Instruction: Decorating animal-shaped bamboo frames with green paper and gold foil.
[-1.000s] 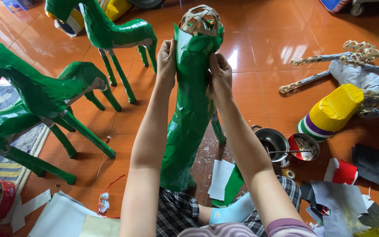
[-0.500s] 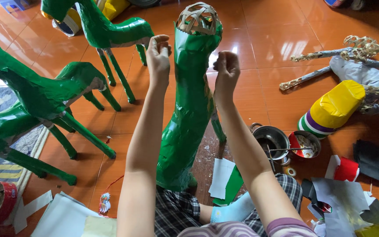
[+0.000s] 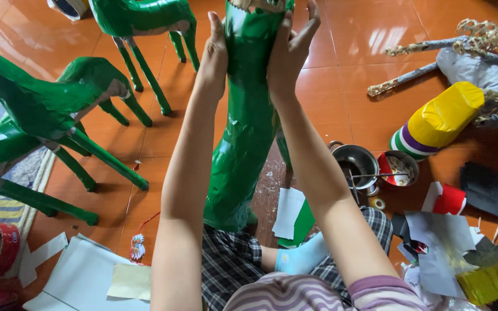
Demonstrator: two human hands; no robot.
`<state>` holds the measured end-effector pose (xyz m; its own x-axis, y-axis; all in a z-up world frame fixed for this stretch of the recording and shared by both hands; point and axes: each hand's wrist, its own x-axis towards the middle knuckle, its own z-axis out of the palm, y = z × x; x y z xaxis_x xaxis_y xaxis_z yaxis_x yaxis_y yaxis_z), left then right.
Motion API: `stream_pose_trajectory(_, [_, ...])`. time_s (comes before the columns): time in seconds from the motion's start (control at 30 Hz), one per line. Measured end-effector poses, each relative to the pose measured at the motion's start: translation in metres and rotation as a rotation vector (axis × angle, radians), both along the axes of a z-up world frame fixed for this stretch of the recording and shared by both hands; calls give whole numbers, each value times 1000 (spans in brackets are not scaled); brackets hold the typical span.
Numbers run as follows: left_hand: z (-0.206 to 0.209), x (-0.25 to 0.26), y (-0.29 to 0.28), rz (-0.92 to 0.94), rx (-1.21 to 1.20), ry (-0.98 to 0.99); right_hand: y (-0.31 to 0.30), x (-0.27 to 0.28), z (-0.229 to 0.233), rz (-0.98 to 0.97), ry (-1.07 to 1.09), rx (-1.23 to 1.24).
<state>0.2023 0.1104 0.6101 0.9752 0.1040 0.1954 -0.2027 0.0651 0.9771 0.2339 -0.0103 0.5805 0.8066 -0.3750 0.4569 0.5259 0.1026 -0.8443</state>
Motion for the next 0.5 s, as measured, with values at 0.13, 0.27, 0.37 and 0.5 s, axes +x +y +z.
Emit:
stream_pose_trajectory(0.13, [-2, 4, 10, -89, -187, -16, -15, 2, 1, 288, 42, 190])
stream_pose_trajectory(0.27, [-31, 29, 30, -72, -217, 31, -28, -14, -27, 311, 142, 377])
stream_pose_trajectory(0.37, [-36, 33, 26, -111, -313, 103, -17, -29, -62, 290, 43, 163])
stream_pose_trajectory(0.5, [-5, 5, 0, 103, -192, 388, 8, -46, -73, 294, -126, -222])
